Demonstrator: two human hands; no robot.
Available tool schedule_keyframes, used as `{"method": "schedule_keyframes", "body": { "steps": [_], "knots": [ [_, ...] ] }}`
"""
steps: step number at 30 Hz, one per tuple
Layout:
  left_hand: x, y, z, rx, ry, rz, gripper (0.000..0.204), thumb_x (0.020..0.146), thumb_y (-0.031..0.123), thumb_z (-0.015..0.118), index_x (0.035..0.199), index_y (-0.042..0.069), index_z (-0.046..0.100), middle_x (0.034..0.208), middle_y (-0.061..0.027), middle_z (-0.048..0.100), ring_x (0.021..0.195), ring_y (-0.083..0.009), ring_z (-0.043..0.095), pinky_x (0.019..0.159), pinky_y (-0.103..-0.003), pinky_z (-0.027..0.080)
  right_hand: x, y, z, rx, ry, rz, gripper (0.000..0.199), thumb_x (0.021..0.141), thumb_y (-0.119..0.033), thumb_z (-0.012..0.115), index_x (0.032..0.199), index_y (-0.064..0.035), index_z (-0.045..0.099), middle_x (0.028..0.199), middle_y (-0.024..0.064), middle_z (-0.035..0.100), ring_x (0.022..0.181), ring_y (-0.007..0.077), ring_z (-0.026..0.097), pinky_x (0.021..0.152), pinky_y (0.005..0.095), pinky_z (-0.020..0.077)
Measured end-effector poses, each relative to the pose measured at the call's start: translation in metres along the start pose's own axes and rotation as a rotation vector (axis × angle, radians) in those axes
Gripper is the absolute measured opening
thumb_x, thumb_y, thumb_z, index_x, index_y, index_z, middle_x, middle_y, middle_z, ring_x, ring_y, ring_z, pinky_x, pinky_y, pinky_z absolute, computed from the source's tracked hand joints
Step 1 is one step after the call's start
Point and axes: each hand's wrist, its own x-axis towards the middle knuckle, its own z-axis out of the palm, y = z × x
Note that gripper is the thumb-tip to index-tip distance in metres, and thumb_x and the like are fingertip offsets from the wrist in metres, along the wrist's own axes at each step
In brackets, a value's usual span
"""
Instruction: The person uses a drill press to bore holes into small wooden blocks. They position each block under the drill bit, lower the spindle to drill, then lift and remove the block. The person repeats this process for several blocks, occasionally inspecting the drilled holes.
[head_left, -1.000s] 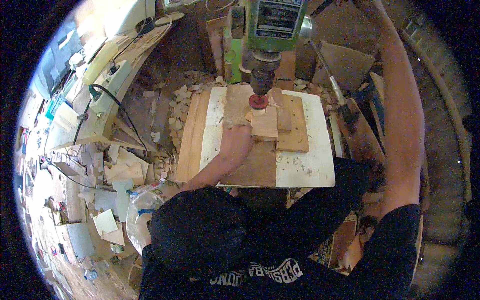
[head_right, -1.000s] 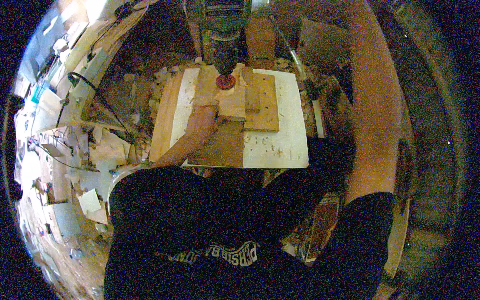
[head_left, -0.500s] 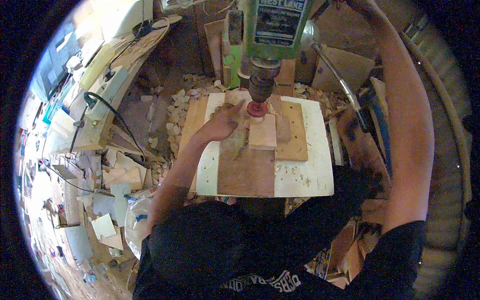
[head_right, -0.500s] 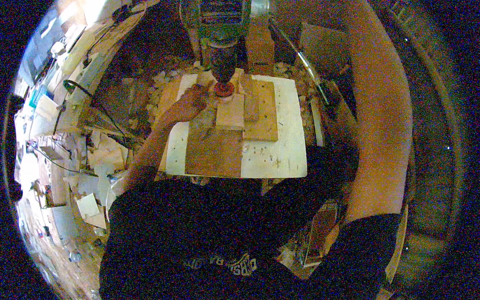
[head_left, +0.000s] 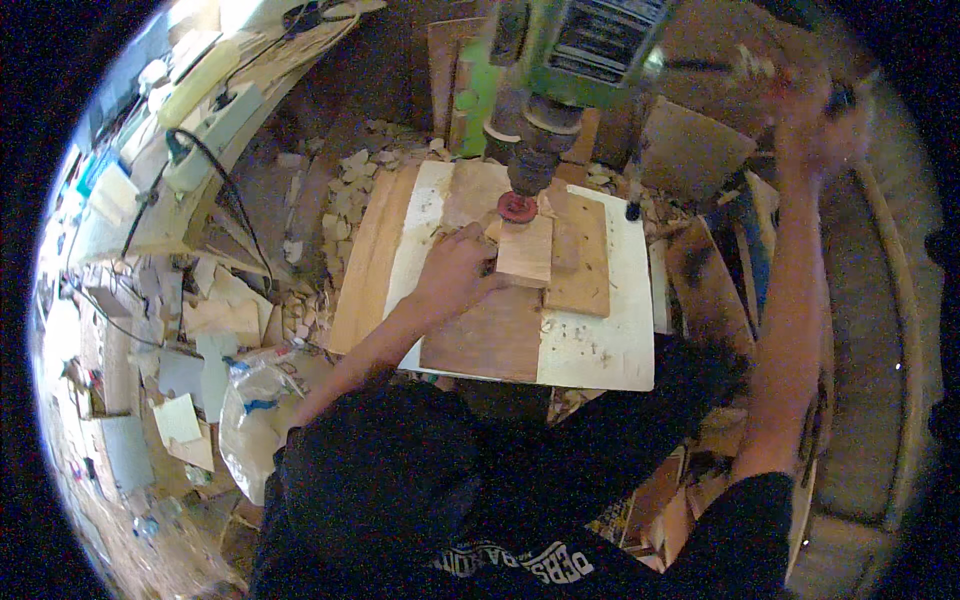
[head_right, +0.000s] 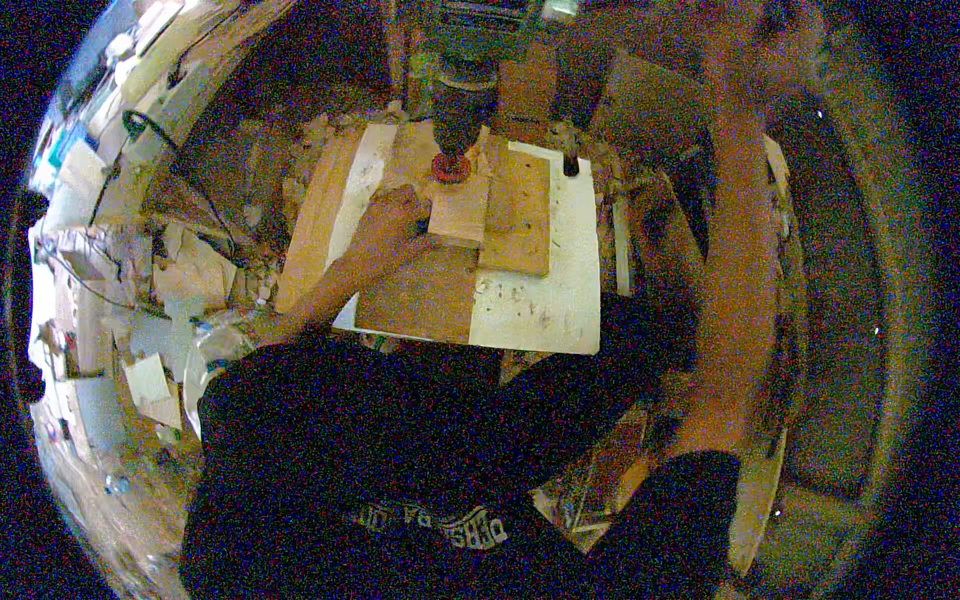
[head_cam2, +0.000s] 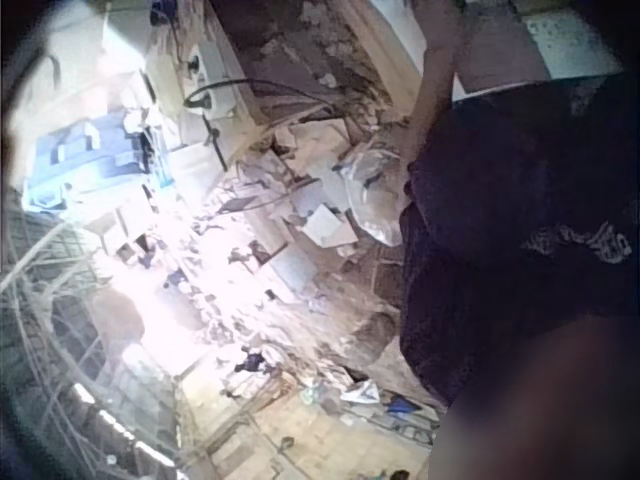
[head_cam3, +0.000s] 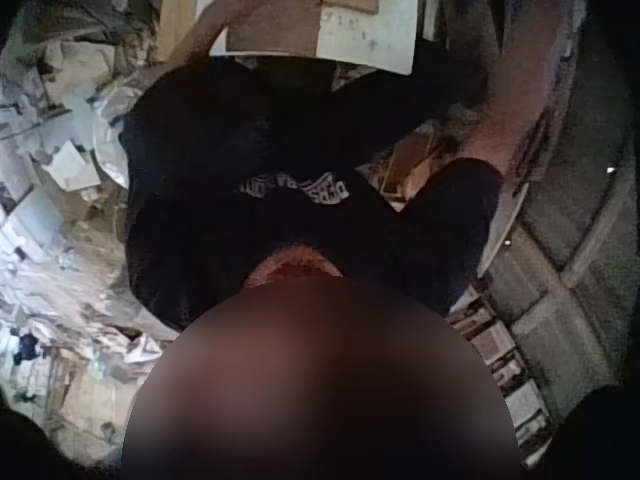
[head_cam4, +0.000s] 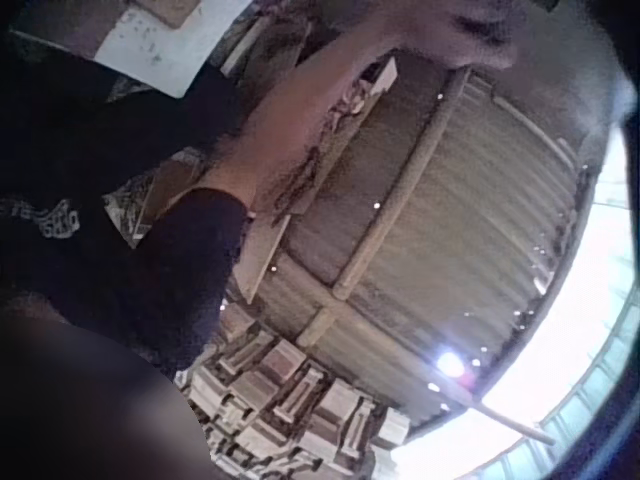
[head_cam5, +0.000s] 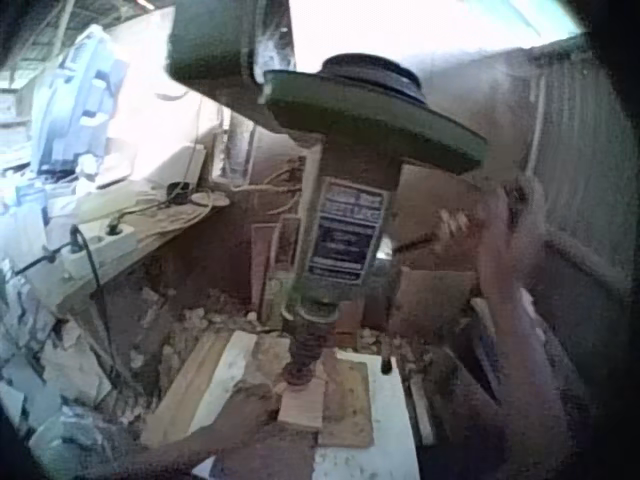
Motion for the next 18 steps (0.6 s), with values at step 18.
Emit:
{"method": "schedule_keyframes", "body": {
  "steps": [18],
  "knots": [
    [-0.004, 0.012, 0.003, -0.078, -0.033, -0.098, 0.029, 0.081, 0.027, 0.074, 0.099, 0.005, 0.070, 0.095, -0.0188, 0.061, 0.095, -0.0366, 0.062, 0.083, -0.047, 0.051, -0.202, -0.036, -0.030, 0.383, -0.983, 0.687, 0.024, 0.087, -0.011, 0.072, 0.102, 0.0018, 0.059, 0.090, 0.0168, 0.071, 0.086, 0.0240, 0.071, 0.075, 0.0352, 0.0531]
  ]
}}
